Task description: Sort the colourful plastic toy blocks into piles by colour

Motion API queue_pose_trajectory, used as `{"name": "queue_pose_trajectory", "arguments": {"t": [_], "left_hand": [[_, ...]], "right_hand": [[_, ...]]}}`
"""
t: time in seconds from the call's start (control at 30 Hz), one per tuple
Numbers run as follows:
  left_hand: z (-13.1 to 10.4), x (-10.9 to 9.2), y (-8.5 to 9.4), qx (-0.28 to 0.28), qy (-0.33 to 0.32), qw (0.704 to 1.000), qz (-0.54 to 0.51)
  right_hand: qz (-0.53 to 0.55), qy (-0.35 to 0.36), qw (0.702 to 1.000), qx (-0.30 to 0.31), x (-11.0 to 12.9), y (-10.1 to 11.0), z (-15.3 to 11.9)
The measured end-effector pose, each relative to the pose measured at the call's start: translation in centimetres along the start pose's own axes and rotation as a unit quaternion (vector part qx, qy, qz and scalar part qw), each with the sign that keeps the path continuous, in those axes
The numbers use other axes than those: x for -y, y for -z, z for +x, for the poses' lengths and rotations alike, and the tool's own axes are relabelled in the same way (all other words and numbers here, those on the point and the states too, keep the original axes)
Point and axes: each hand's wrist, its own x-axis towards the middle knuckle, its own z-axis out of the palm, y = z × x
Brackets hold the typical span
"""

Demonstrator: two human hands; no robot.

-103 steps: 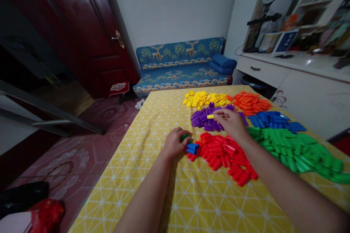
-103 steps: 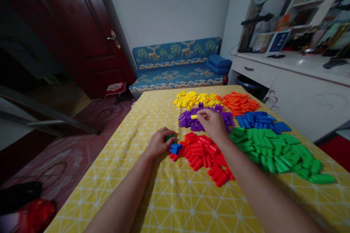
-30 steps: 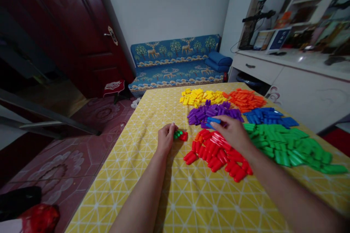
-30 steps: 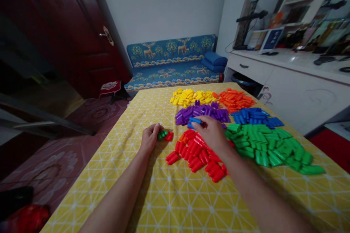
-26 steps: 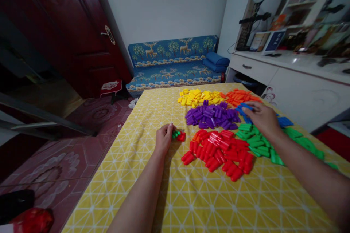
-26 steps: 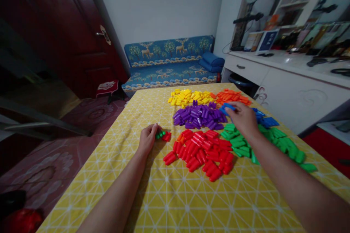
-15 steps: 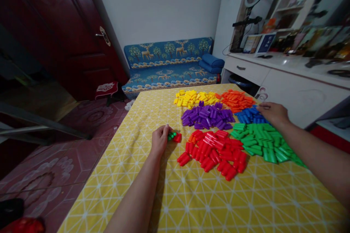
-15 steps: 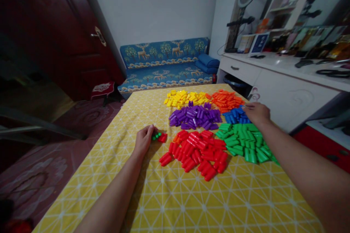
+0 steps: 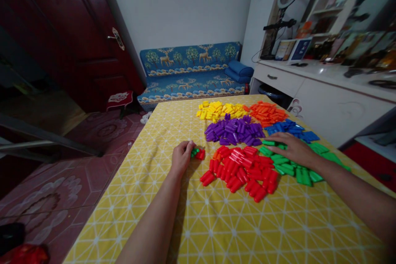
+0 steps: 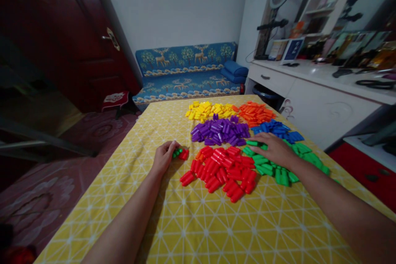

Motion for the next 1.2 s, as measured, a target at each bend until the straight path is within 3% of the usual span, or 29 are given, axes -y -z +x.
{"name": "queue_pose_trajectory", "arguments": {"t": [0.27,0.4,0.47,0.57,0.73,0.83,0.97,1.07,1.2], "left_hand": [[-0.1,0.1,0.0,0.009,-0.023,1.0,0.009],[-0.2,0.1,0.0,0.038,-0.038,0.998,0.032],[-0.2,-0.2,0.0,0.055,-0.056,0.996,0.046],[-0.5,-0.8,0.0,0.085,-0.103,0.988,0.077],[-1.2,-1.8,0.1,0.11,-0.113,0.986,0.063],[-1.5,-1.9,0.1,0.066,-0.088,0.994,0.01],[-1.2,-1.7,0.4,-0.052,-0.039,0.997,-0.046],[-0.8,-1.6,0.7,-0.111,0.01,0.987,-0.112],[-0.6,-1.3,1.0,-0.139,0.076,0.969,-0.189]], "right_hand": [[0.046,0.026,0.998,0.037,0.3,0.7,-1.8],[0.008,0.024,0.999,0.035,1.4,1.0,-1.7],[-0.001,0.044,0.999,0.002,3.6,0.8,-1.4],[0.052,0.087,0.994,-0.039,9.2,-0.5,-1.1],[0.162,0.133,0.978,0.006,19.2,-4.2,-1.8],[0.166,0.128,0.978,-0.004,22.2,-6.6,-1.9],[0.099,0.099,0.99,-0.022,23.3,-8.8,-0.7],[0.049,0.082,0.995,0.011,24.1,-9.8,0.6],[0.013,0.109,0.991,0.076,25.2,-10.6,1.4]]}}
